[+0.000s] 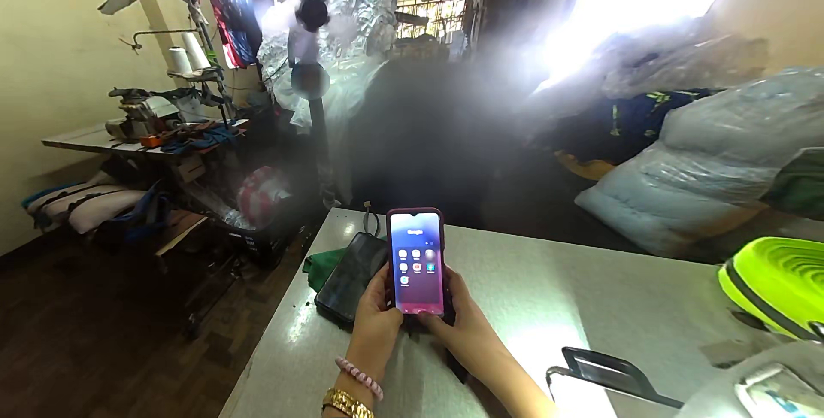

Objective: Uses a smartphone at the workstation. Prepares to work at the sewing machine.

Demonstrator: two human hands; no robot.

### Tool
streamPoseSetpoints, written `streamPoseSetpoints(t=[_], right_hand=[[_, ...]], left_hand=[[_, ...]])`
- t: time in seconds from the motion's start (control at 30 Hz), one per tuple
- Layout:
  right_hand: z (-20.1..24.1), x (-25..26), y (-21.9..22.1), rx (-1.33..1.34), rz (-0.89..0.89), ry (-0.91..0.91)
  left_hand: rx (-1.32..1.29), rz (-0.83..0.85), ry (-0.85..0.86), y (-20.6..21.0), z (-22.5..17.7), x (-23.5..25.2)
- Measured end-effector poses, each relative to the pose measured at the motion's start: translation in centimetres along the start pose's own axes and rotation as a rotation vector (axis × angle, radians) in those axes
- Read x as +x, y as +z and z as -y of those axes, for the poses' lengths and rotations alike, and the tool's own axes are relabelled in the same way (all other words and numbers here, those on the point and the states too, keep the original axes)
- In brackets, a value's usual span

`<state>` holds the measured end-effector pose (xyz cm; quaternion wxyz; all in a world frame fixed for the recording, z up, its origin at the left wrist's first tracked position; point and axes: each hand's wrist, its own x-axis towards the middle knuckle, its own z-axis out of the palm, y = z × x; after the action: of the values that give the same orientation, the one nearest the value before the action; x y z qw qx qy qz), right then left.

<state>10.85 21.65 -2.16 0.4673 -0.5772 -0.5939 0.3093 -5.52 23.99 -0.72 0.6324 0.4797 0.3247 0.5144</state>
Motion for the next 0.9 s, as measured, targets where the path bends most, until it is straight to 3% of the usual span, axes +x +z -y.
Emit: streamPoseSetpoints(t=[0.1, 0.27, 0.57, 0.73, 0.9], right_hand=[[-0.1, -0.1, -0.1, 0.08, -0.008, -0.045], [0.0, 0.3, -0.4, 0.086, -0.175, -0.159], [1.5, 0.8, 0.0, 0.324, -0.19, -0.098], [2.7, 0.4, 0.5, 0.542, -0.3, -0.078], [4.7, 0.5, -1.1, 0.659, -0.392, -0.045]], left_hand=[[0.008, -0.01, 0.008, 0.0, 0.2, 0.0], [0.018, -0.015, 0.04, 0.1, 0.1, 0.0], [0.012, 0.036, 0.027, 0.1, 0.2, -0.3], [0.17, 0.061, 0.031, 0.3, 0.1, -0.4], [0.162, 0.09, 0.041, 0.0, 0.2, -0.4]])
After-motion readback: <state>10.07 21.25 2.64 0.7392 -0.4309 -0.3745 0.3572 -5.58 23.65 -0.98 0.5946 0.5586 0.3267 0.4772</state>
